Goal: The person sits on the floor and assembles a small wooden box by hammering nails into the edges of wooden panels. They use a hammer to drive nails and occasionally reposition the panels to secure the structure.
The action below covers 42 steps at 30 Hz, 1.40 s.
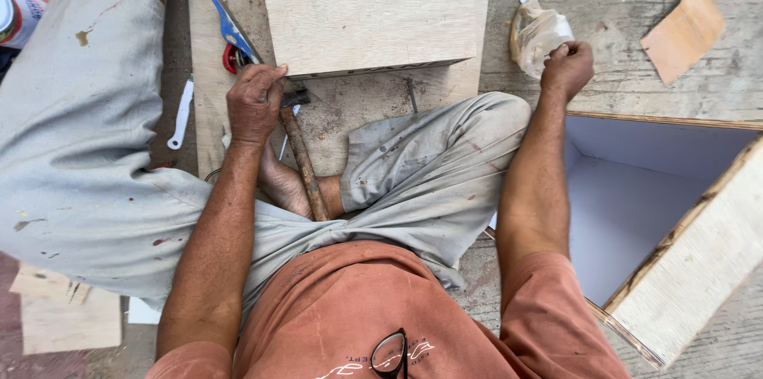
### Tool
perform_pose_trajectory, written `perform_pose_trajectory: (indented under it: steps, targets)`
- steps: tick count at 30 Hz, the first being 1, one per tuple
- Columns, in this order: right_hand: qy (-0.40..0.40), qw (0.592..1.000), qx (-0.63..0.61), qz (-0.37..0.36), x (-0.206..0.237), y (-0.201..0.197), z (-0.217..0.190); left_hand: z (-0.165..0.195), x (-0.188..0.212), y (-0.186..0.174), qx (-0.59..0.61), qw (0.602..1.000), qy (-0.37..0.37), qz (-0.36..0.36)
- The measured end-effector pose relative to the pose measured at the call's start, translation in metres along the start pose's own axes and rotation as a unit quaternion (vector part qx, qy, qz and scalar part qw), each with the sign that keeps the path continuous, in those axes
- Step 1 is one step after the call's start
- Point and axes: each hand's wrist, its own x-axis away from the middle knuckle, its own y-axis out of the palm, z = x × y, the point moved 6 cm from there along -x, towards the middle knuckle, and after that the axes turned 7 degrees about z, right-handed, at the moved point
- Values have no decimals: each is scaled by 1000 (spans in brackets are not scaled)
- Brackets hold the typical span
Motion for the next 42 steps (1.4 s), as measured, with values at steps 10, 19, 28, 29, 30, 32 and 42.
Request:
perform_pose_trajectory:
  steps: [10,19,28,29,30,32,42]
  targets:
    - [-117,940,-258,-188,146,30,-104,10,-6,-8,3,1000,12,14]
    - [-371,789,-169,-460,336,120,-201,17,-12,-14,8,1000,23,5]
    - [-389,814,-191,-386,344,130,-200,16,-13,-11,23,1000,16,5]
    - [-385,815,-198,-384,345,130,-199,15,-12,-11,21,1000,14,4]
    - [-382,816,-205,-383,345,129,-198,15,-12,-10,19,1000,12,2]
    - [-413,812,-194,-364,346,127,-198,15,-11,-10,20,1000,18,6]
    - [-452,808,-160,-342,351,125,-197,14,-10,-10,27,999,17,4]
